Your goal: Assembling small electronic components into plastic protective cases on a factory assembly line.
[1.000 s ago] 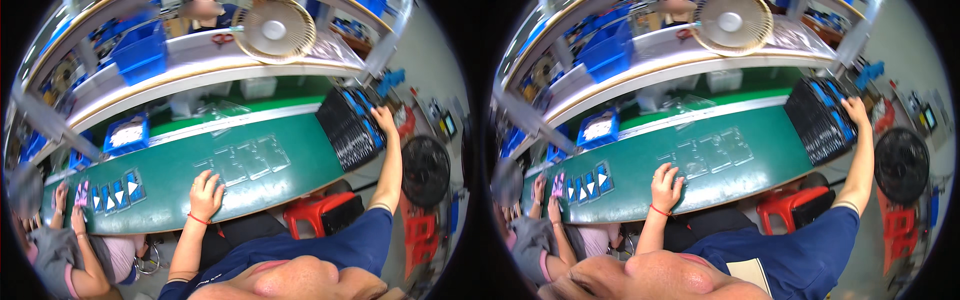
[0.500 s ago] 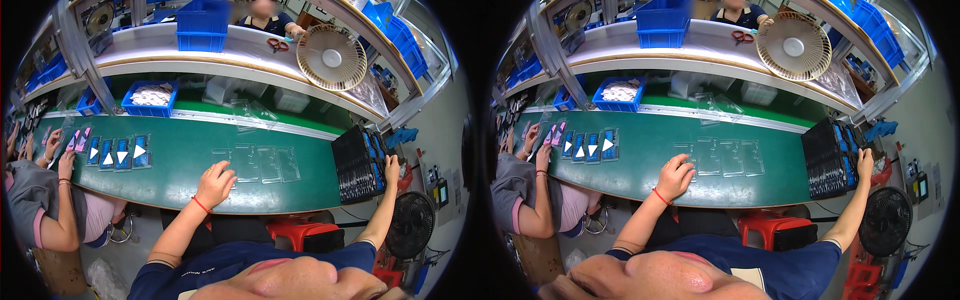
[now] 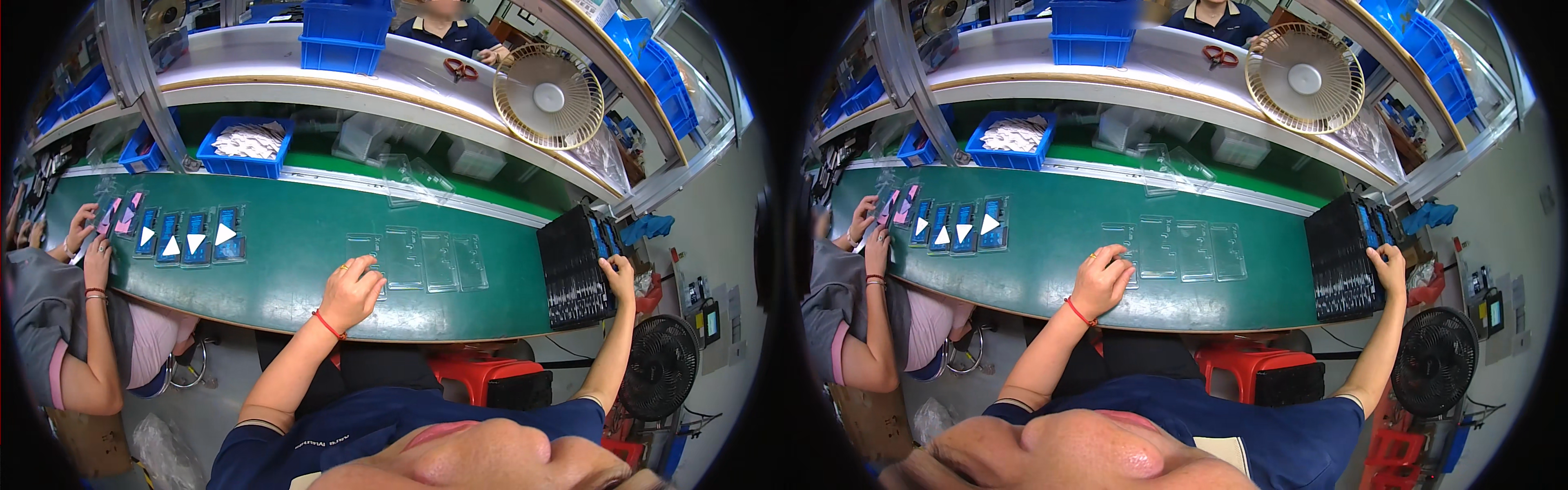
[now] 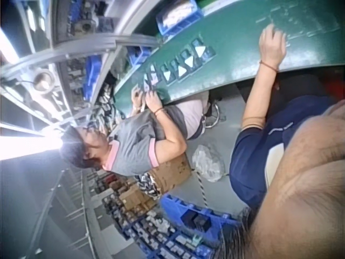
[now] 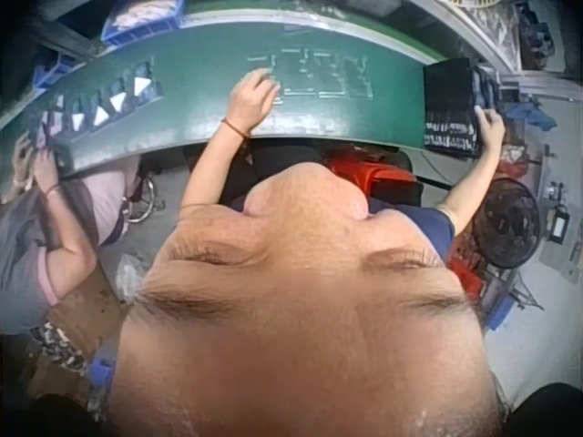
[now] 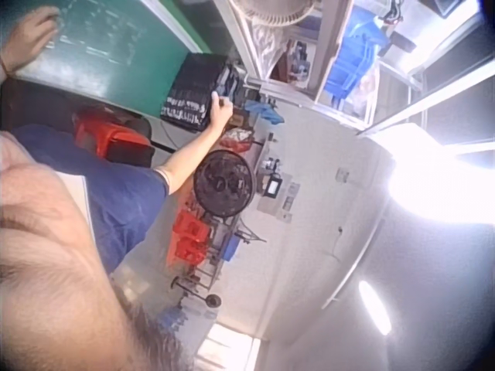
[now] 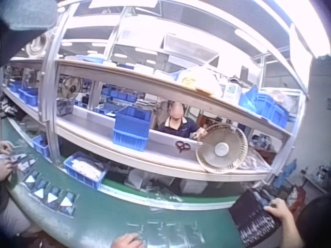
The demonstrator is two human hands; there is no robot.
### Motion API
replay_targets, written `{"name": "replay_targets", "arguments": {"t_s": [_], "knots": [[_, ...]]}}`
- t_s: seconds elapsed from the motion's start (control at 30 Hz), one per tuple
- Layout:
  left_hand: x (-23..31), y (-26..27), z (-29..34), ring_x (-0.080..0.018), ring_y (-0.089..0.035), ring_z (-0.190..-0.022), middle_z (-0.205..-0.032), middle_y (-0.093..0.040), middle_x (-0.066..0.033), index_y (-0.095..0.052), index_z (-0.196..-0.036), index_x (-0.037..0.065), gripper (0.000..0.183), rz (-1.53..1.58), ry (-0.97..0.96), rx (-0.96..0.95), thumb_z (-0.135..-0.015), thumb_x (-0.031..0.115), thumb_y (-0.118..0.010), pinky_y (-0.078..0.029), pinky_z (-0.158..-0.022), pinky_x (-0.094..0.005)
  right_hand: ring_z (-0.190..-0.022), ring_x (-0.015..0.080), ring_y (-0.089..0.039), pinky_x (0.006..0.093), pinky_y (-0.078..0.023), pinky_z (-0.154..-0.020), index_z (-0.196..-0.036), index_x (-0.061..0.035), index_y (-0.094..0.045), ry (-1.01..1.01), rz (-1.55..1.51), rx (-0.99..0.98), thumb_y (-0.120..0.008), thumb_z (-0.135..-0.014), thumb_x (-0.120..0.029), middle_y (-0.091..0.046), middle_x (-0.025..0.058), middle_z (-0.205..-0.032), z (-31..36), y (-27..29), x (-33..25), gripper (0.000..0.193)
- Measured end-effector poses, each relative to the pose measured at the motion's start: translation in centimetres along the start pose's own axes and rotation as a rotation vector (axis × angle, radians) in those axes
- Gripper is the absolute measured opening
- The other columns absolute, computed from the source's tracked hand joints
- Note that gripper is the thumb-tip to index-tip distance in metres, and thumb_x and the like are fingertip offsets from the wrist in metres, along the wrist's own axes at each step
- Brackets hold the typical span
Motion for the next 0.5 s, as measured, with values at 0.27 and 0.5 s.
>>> {"name": "replay_targets", "arguments": {"t_s": [0.27,0.5], "knots": [[0.1,0.3,-0.1,-0.0248,-0.061,-0.077,-0.095,-0.061,-0.0124,-0.063,-0.075,0.002,0.007,0.0,0.015,0.022,-0.074,0.005,-0.069,-0.05,-0.068,-0.0356,-0.062,0.0204,-0.045,0.0341,-0.04,-0.06,-0.07,-0.0017,-0.044,-0.007,-0.017,0.089,-0.08,-0.069,-0.036,-0.045,0.0083,-0.063,-0.1,0.1,0.6,0.05],[0.1,0.0,0.0,-0.0249,-0.06,-0.078,-0.095,-0.06,-0.0103,-0.062,-0.077,0.004,0.008,-0.008,0.003,-0.015,-0.076,0.009,-0.069,-0.049,-0.067,-0.0352,-0.061,0.0094,-0.043,0.0283,-0.037,-0.056,-0.063,-0.0034,-0.048,-0.123,-0.154,-0.063,-0.079,-0.07,-0.028,-0.048,0.0006,-0.06,-1.4,0.6,1.7,0.04]]}}
Point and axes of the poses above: each hand's wrist, its own z-axis away from the middle knuckle, its own y-axis out of the back of the hand, x = y × z, the point moved 1 cm from there along -z, towards the middle knuckle
